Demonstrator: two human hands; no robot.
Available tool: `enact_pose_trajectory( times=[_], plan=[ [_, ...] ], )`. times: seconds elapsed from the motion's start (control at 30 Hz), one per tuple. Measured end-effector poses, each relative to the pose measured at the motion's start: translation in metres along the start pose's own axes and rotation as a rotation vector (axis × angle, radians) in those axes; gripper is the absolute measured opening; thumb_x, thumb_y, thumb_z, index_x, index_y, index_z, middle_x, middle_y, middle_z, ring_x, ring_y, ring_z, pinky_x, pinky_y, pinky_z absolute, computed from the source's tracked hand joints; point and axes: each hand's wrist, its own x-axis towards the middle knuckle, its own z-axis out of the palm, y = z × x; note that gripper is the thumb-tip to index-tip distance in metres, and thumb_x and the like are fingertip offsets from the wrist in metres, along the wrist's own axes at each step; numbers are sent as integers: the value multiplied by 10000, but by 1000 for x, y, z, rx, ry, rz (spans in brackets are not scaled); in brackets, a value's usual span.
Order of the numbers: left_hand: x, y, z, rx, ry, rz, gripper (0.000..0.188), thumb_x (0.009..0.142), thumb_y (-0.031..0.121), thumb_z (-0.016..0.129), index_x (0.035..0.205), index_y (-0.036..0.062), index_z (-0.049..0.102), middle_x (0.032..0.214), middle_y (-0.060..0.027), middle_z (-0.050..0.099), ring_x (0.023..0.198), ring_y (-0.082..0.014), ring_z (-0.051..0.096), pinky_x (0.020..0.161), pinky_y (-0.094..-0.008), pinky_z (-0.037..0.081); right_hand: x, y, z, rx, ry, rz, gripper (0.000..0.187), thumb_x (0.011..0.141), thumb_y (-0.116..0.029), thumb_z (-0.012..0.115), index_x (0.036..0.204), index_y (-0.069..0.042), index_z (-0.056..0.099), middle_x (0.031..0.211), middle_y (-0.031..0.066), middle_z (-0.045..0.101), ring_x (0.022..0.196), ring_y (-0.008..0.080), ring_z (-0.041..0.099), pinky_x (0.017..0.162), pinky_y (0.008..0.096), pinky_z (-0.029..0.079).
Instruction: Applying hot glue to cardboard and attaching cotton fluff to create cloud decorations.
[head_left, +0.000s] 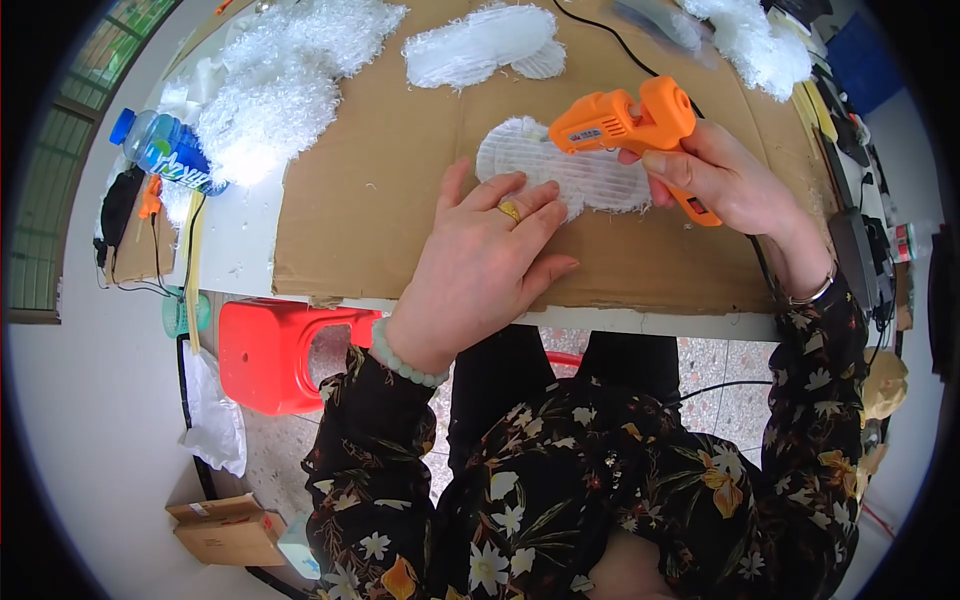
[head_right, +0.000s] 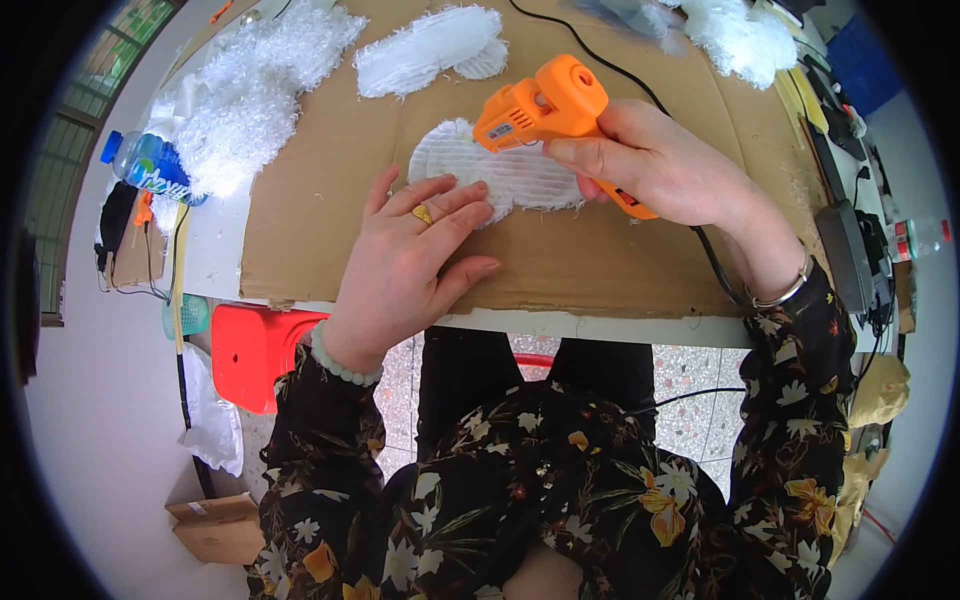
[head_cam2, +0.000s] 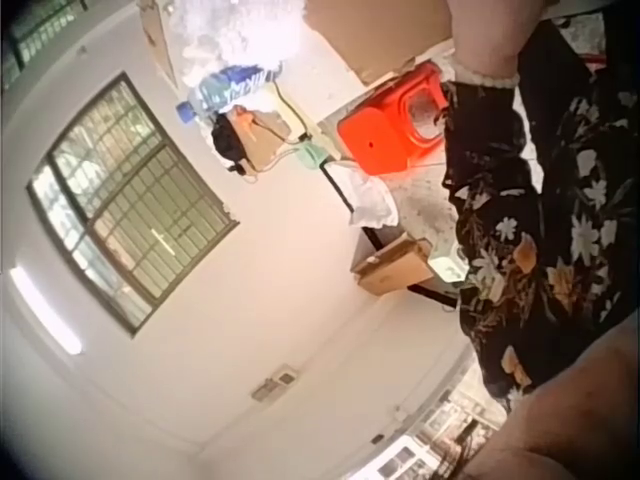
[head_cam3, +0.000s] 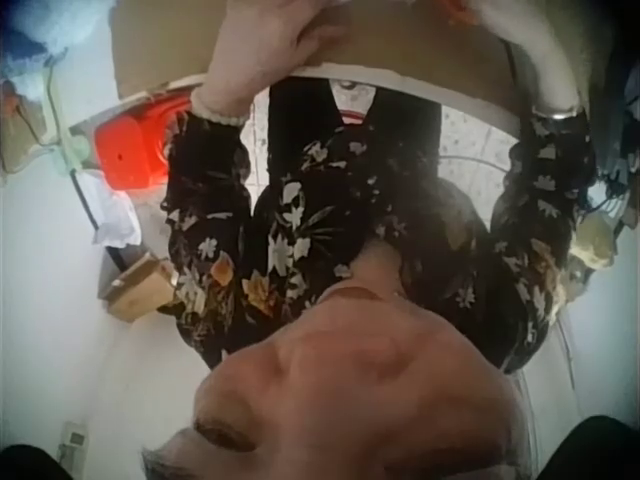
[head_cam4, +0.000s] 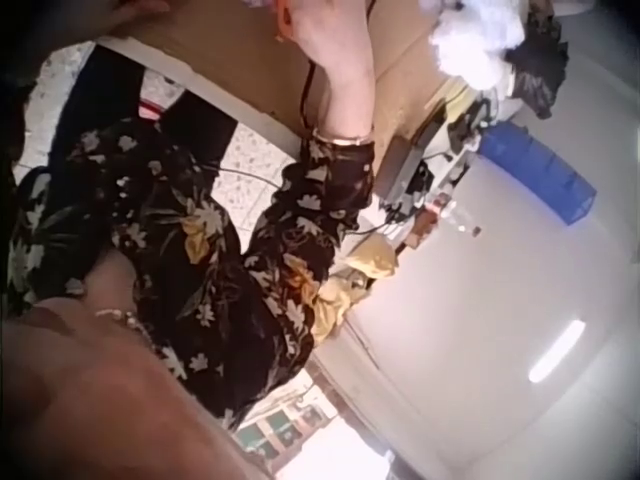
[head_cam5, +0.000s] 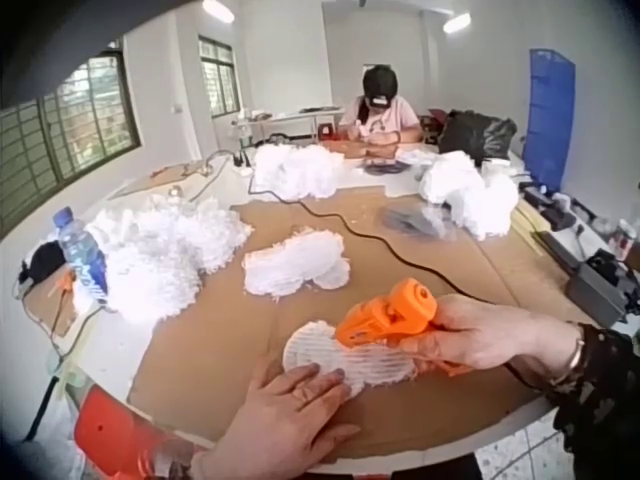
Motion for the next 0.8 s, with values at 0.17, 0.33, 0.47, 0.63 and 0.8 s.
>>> enact_pose_trajectory(
  times=[0.17,0.33,0.47,0.63,0.8],
  plan=[
    [0,-1,1,14,-14,-12,394,776,314,733,1088,92,640,1194,-40,648,1129,-292,578,1054,-538,315,-11,-5,-4,30,-20,20,398,977,-334,534,1161,16,580,731,14,537,694,103,524,641,246,408],
    [-2,-2,3,-1,11,6,396,784,303,725,1091,69,638,1153,-66,655,1113,-306,571,1039,-574,308,-16,-7,-6,26,-33,21,403,973,-325,540,1167,26,579,738,18,539,692,106,528,639,250,413],
    [-1,-3,4,-10,13,6,396,781,298,729,1092,69,638,1152,-68,656,1113,-307,571,1035,-576,311,-9,-9,-3,25,-7,13,389,975,-311,540,1169,24,580,740,17,538,689,103,525,627,251,411],
    [0,-1,3,-10,13,15,400,778,298,732,1093,72,635,1156,-62,651,1109,-302,569,1032,-579,313,-8,-2,-4,-6,-2,33,391,976,-323,543,1177,11,577,740,8,534,682,98,518,619,246,401],
    [-1,-3,3,-9,12,13,403,774,300,735,1091,72,634,1166,-59,645,1107,-298,569,1030,-580,314,-7,-7,-2,15,-3,25,383,980,-324,541,1180,1,575,750,4,529,685,94,516,617,245,400]
  ],
)
